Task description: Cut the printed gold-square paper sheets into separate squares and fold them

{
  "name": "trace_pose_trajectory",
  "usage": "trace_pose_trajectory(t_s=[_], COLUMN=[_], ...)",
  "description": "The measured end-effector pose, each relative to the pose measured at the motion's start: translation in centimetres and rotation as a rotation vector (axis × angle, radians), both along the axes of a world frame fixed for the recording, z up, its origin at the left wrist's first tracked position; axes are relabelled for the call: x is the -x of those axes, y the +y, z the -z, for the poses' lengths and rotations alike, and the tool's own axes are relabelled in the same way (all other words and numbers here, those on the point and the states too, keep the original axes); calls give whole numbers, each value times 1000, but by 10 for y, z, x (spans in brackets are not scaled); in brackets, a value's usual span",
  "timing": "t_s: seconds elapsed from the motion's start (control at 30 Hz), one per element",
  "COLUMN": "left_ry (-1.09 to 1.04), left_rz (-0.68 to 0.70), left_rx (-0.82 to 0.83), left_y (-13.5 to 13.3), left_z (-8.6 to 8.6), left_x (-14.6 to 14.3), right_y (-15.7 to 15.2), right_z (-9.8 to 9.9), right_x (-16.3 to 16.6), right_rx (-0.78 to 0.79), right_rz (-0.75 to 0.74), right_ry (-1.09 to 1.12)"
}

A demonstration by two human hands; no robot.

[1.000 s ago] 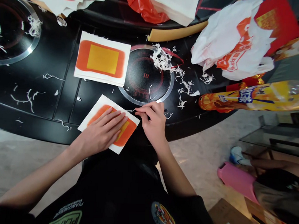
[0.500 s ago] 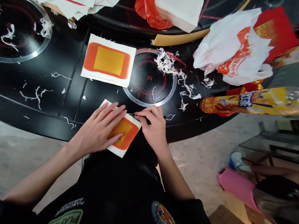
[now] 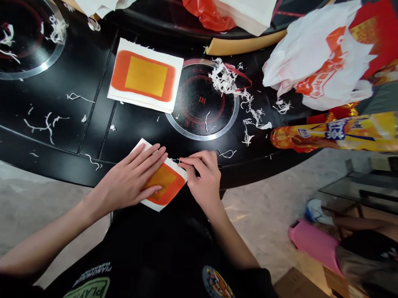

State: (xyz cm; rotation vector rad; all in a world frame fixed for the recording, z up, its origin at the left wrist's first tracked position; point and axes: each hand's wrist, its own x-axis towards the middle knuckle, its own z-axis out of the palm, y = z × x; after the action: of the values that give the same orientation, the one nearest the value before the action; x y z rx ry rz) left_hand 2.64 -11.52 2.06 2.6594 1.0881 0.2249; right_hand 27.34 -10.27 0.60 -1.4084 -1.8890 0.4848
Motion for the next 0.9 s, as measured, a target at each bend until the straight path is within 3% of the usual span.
trace_pose_trajectory(t_s=[0.3, 0.47, 0.7, 0.9], left_ry=[-25, -26, 22, -22], left_rz=[-20, -18, -103, -60], left_rx=[10, -9, -62, -54], left_y=[0, 2, -9, -10], left_z=[1, -3, -2, 0], left_x=[-1, 2, 7, 8], right_y=[7, 12, 9, 12], right_z=[0, -2, -2, -5], right_x=[7, 4, -2, 1], right_rx=[38, 46, 25, 68], right_rz=[10, -63, -95, -147], right_ry=[-3, -4, 8, 8])
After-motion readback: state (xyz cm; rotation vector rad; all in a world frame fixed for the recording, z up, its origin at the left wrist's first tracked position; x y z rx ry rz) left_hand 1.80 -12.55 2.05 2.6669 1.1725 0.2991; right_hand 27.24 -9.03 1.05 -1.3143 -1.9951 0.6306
